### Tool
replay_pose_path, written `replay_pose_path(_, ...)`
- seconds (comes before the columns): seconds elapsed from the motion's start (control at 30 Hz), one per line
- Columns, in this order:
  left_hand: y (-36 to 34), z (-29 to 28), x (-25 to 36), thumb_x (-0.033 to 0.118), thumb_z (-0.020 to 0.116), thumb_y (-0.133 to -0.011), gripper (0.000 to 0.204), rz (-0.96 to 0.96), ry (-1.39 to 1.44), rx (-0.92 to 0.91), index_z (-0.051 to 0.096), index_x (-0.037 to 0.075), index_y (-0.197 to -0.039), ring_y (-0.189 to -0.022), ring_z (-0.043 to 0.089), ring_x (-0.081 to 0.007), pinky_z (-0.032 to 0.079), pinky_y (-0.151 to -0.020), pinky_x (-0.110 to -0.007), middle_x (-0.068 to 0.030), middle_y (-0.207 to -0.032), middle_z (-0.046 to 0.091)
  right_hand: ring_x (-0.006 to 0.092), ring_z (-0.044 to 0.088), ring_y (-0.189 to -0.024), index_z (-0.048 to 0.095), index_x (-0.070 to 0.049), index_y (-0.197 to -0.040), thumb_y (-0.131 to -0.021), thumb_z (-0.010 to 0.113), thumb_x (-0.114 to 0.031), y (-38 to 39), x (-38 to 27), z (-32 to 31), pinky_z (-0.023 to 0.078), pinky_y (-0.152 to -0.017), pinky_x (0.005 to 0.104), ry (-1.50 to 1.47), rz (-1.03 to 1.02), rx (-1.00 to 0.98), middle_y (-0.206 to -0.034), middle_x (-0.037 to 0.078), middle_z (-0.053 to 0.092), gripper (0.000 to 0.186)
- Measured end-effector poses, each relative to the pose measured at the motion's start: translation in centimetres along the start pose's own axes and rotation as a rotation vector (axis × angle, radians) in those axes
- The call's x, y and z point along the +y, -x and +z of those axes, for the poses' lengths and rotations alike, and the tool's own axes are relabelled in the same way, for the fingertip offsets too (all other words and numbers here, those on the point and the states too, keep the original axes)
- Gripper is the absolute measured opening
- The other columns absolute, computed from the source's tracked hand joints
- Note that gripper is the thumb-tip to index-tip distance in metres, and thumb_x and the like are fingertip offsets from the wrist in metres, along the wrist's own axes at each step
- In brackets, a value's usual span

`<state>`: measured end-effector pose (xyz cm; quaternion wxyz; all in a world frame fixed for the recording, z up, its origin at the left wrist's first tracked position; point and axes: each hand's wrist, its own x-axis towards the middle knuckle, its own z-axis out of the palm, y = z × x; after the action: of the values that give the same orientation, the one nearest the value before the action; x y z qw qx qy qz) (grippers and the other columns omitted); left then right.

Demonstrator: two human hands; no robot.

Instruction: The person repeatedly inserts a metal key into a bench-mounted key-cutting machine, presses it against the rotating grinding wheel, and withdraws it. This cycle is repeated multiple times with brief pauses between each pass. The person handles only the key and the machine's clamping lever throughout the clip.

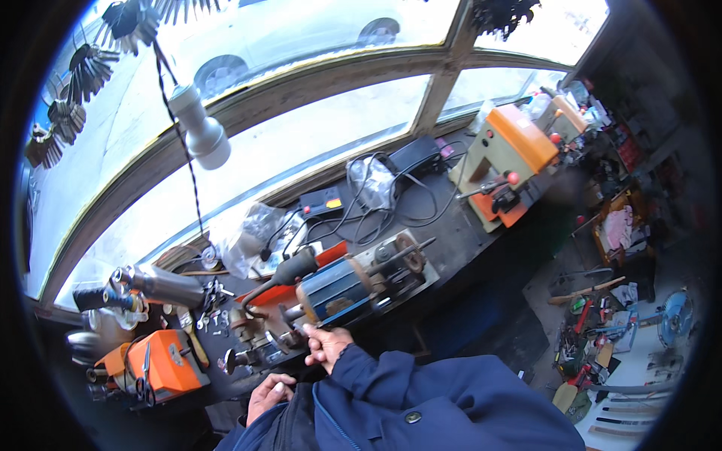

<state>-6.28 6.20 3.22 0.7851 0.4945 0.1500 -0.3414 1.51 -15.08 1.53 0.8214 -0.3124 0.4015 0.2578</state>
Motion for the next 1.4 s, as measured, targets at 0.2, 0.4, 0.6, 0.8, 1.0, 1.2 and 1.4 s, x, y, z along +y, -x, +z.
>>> replay_pose_path(0.2,-0.9,-0.2,0.1,0.019,0.052,-0.103,0.025,-0.009,-0.018,-0.005,0.057,0.002,-0.121,-0.072,0.056,-0.0092,0.045,-0.067,-0.023,-0.0053,-0.084,0.062,0.0049,0.039,-0.041,0.056,-0.011,-0.084,-0.092,0.072,-0.024,-1.3,0.8,-0.7,0.048,-0.052,0.0305,-0.021,0.004,-0.054,-0.058,-0.006,0.046,0.022)
replay_pose_path(0.4,-0.8,0.7,0.9,0.018,0.051,-0.105,0.021,-0.021,-0.083,0.063,0.06,0.006,-0.119,-0.061,0.044,-0.0034,0.034,-0.055,-0.02,0.0019,-0.075,0.056,0.0059,0.04,-0.042,0.063,-0.005,-0.098,-0.093,0.07,-0.025,-2.1,1.1,-1.1,0.048,-0.049,0.0282,-0.046,0.04,-0.073,-0.06,-0.005,0.049,0.022)
replay_pose_path(0.6,-1.2,0.6,1.1,0.018,0.05,-0.105,0.02,-0.01,-0.121,0.076,0.061,0.006,-0.118,-0.061,0.043,-0.0029,0.034,-0.055,-0.02,0.0021,-0.075,0.057,0.0066,0.041,-0.041,0.06,-0.008,-0.095,-0.095,0.068,-0.024,-2.4,1.2,-1.4,0.047,-0.049,0.0283,-0.067,0.059,-0.09,-0.059,-0.005,0.048,0.018)
replay_pose_path(0.8,-1.3,-0.3,0.5,0.018,0.05,-0.105,0.019,-0.028,-0.123,0.082,0.061,0.007,-0.117,-0.062,0.043,-0.0028,0.035,-0.056,-0.02,0.0023,-0.076,0.057,0.0068,0.042,-0.041,0.058,-0.01,-0.093,-0.096,0.067,-0.024,-2.4,0.9,-1.4,0.048,-0.051,0.0298,-0.103,0.095,-0.115,-0.058,-0.005,0.048,0.017)
replay_pose_path(1.0,-1.9,-0.6,-0.1,0.019,0.052,-0.104,0.021,0.016,-0.088,0.005,0.06,0.007,-0.119,-0.065,0.048,-0.0054,0.039,-0.06,-0.022,-0.0009,-0.079,0.059,0.0075,0.043,-0.041,0.056,-0.01,-0.087,-0.096,0.067,-0.025,-1.8,0.7,-1.0,0.049,-0.05,0.0298,-0.054,0.038,-0.106,-0.058,-0.005,0.047,0.02)
replay_pose_path(1.2,-0.6,-0.5,0.3,0.019,0.051,-0.103,0.027,0.04,-0.111,-0.001,0.058,0.0,-0.121,-0.079,0.054,-0.0086,0.043,-0.077,-0.023,-0.0051,-0.087,0.061,0.007,0.038,-0.04,0.058,-0.01,-0.083,-0.096,0.065,-0.023,-1.2,0.4,-0.4,0.048,-0.052,0.0324,0.028,0.028,-0.008,-0.054,-0.007,0.041,0.019)
replay_pose_path(1.4,-0.3,0.2,0.5,0.021,0.049,-0.105,0.028,-0.007,0.037,-0.005,0.057,0.001,-0.122,-0.081,0.052,-0.0072,0.041,-0.079,-0.022,-0.0029,-0.088,0.059,0.0084,0.037,-0.041,0.049,-0.014,-0.077,-0.094,0.068,-0.02,-0.5,-0.5,0.1,0.044,-0.054,0.0325,-0.022,0.054,-0.015,-0.054,-0.006,0.041,0.026)
